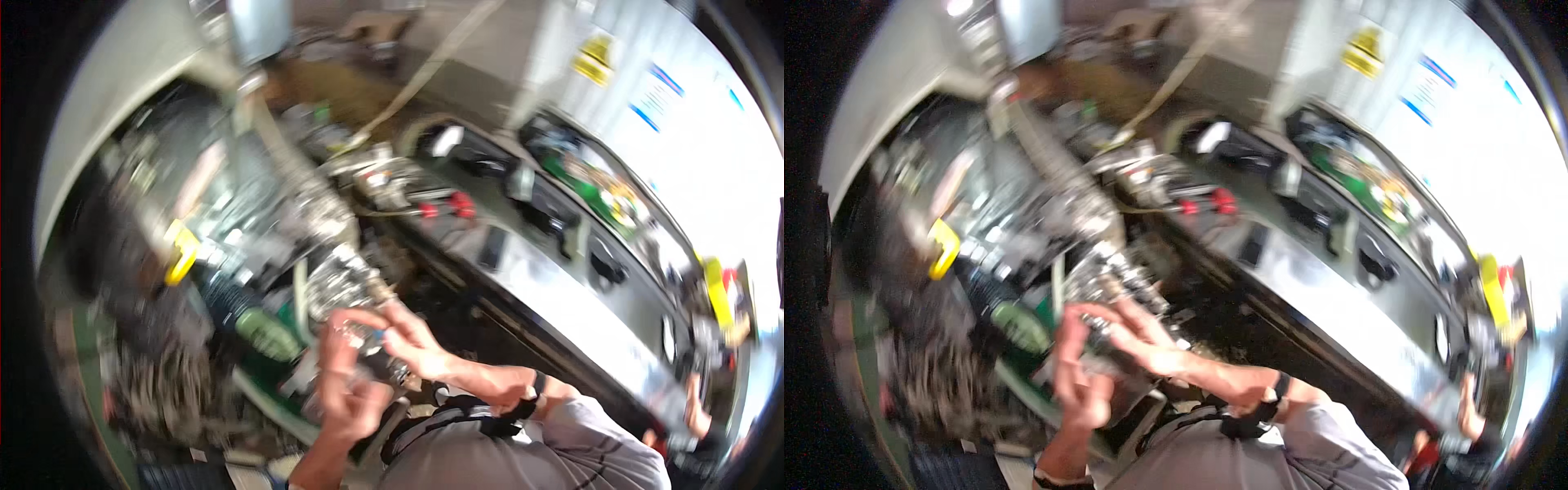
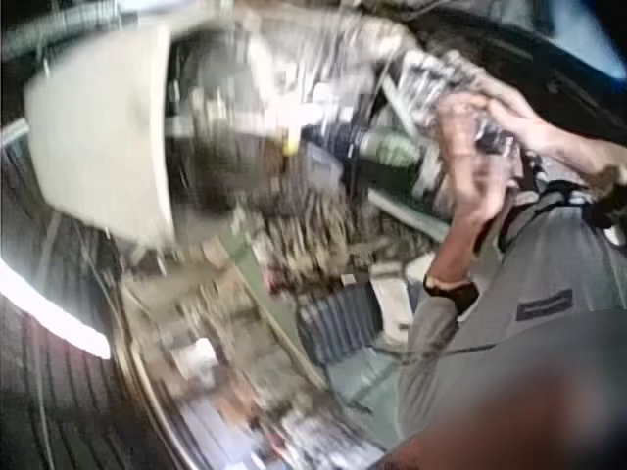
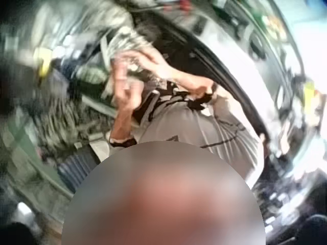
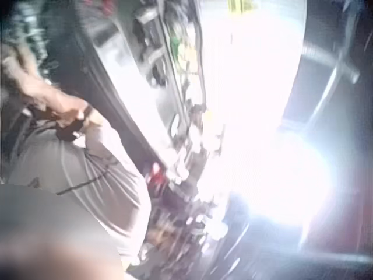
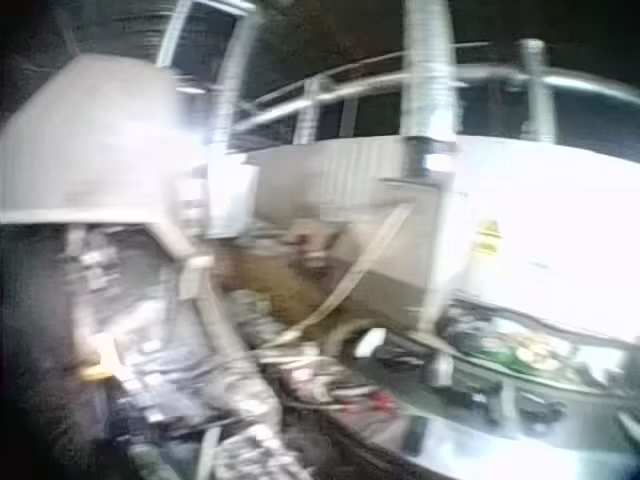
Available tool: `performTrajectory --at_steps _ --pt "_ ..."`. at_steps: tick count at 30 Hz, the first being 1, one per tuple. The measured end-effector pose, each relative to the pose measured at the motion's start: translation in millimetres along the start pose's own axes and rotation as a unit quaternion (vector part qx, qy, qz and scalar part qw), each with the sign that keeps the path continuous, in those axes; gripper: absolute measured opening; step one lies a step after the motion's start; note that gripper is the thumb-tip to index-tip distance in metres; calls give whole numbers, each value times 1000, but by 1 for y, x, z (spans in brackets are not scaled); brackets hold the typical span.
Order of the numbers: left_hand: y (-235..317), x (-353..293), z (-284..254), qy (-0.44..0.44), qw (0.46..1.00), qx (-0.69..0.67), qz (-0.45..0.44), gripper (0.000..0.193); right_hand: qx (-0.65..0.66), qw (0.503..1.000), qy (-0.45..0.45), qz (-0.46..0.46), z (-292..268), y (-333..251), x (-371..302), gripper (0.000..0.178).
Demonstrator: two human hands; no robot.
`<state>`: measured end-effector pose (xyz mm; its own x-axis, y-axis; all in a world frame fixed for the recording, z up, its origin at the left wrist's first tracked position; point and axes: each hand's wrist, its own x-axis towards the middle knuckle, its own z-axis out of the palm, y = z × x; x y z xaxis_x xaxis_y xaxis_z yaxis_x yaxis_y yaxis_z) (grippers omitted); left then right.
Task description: Operating a toe-lasting machine to shape and attach the upper of a shoe to the last.
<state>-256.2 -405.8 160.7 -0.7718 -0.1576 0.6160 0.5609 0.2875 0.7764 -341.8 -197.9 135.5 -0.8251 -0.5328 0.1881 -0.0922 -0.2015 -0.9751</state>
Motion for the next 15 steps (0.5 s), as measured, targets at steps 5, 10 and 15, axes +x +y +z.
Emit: performTrajectory --at_steps 5,10,15 --pt "32 51 86 -48 950 -45 -305 41 -60 931 308 185 -141 39 -80 51" --pt "109 77 196 -349 910 -194 114 13 40 764 632 124 -322 98 -236 44" --pt "178 87 334 -398 841 -322 178 19 121 670 732 23 -488 86 -390 89"
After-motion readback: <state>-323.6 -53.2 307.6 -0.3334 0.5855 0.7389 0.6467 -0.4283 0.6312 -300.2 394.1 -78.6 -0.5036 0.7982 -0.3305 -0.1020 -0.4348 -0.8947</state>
